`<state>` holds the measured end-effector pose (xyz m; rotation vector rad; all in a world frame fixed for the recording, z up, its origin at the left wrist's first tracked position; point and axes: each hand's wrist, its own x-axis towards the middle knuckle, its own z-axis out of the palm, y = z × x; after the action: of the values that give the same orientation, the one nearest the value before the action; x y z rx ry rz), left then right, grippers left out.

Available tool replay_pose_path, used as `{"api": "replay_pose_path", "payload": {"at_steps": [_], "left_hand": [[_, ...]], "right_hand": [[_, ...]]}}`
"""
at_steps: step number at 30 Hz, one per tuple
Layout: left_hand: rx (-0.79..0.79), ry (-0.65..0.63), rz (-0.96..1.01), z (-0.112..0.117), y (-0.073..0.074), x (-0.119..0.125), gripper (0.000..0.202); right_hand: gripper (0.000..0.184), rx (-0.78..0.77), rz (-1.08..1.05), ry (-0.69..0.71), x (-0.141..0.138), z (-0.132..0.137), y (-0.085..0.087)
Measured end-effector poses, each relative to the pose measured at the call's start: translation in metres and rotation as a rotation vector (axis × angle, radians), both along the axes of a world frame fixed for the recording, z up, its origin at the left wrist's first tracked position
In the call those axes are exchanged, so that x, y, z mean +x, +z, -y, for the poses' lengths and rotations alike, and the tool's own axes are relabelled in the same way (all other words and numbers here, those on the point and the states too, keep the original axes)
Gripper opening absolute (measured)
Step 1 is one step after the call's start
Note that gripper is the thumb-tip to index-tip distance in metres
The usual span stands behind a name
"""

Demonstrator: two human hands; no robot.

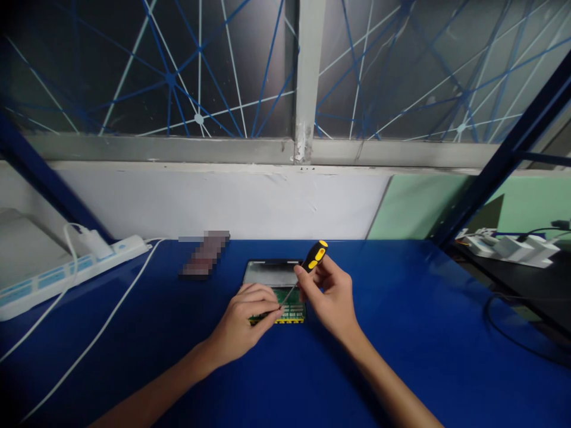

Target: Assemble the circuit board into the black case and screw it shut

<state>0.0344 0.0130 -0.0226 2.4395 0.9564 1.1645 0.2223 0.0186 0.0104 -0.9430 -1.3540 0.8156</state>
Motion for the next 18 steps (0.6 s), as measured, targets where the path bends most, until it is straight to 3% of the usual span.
{"api": "replay_pose_path", "payload": {"at_steps": [2,4,12,18], "left_hand": [[-0.011,0.006,-0.005,0.0,0.0,-0.001,0.007],[-0.02,0.02,-0.019,0.001,0.001,-0.002,0.017],[-0.028,0.039,-0.086,0.0,0.001,-0.003,0.023],[-0.009,0.028,-0.162,0.002,-0.001,-0.003,0.025]], "right_hand": [[0.019,0.014,0.014,-0.001,0.001,0.0,-0.001],[0.019,0.034,0.039,-0.024,0.003,-0.001,-0.002],[0.022,0.133,0.293,-0.279,0.017,-0.01,-0.002],[0.028,0.148,0.415,-0.284,0.016,-0.015,-0.011]]}}
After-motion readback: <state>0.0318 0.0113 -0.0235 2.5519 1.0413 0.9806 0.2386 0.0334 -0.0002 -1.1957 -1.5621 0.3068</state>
